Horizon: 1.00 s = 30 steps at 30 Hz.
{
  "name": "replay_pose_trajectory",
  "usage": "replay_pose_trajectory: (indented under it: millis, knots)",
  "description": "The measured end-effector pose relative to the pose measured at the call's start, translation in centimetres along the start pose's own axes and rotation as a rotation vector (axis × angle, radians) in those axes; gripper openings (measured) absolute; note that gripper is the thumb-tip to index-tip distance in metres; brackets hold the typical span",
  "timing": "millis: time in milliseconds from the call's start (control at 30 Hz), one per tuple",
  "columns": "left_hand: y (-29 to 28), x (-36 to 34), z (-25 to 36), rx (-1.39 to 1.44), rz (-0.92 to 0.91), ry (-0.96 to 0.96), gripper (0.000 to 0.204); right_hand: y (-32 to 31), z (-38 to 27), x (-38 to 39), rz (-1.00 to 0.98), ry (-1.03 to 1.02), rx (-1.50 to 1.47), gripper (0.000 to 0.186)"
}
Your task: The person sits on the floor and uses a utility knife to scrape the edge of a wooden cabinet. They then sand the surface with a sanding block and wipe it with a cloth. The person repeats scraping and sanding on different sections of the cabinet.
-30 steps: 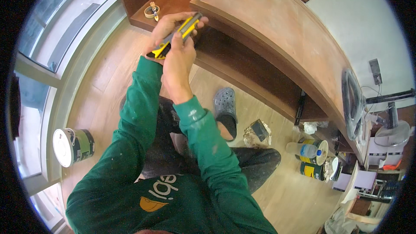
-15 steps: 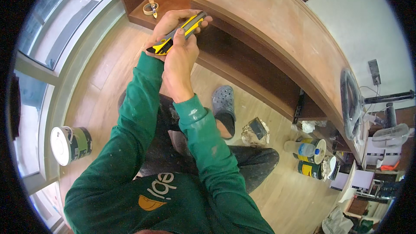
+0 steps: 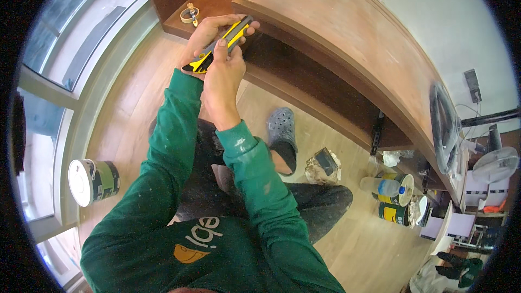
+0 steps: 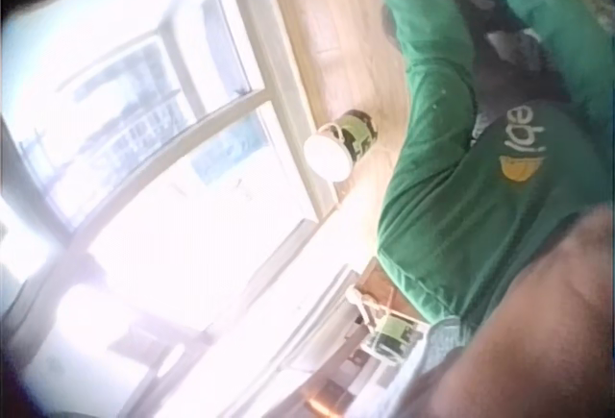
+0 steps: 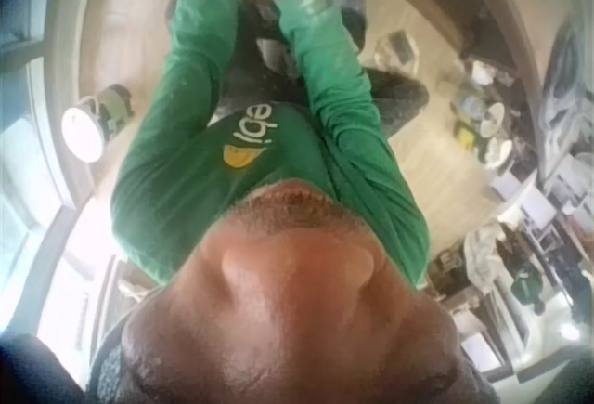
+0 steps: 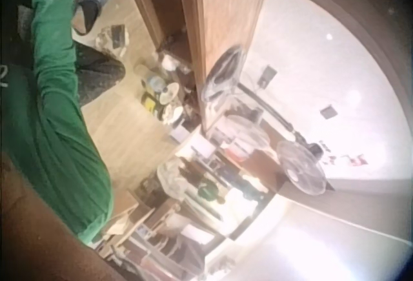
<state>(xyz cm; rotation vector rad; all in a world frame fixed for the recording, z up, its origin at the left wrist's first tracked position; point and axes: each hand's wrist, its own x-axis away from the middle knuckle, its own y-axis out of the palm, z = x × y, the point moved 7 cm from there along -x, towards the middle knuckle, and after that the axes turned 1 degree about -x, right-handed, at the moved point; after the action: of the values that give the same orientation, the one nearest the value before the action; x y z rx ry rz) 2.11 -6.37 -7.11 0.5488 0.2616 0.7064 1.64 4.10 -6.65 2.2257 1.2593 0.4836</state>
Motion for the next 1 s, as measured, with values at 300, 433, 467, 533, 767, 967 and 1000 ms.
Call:
replay_pose_trajectory:
  millis: [300,433,467,533,767,967,1000]
  knots:
    - [-1.4,0.8,1.5,0.257,-0.031,0.008,0.032,2.0,1.4,-2.5,-0.055,-0.049,0.031,0.023]
    - [-1.9,2.2,1.1,0.088,0.186,-0.095,0.031,0.6,1.7,-0.1,-0.145,0.164,0.057,0.023]
    - [-3.2,1.0,0.4,0.026,0.146,-0.101,0.033,-0.3,1.3,0.8,-0.152,0.169,0.068,0.022]
    - [-4.5,0.0,-0.8,-0.158,0.281,-0.117,0.034,-3.7,0.6,2.1,-0.083,0.091,0.178,0.021]
    - [-0.3,-0.8,-1.4,0.166,0.241,0.244,0.041,-12.2,-4.9,5.9,0.189,-0.011,0.365,0.023]
    - [2.8,-0.1,-2.7,0.322,0.247,0.175,0.047,-15.2,-7.0,6.6,0.257,-0.123,0.468,0.036]
    - [3.3,0.1,-2.7,0.321,0.242,0.147,0.048,-15.5,-7.0,6.5,0.288,-0.154,0.401,0.038]
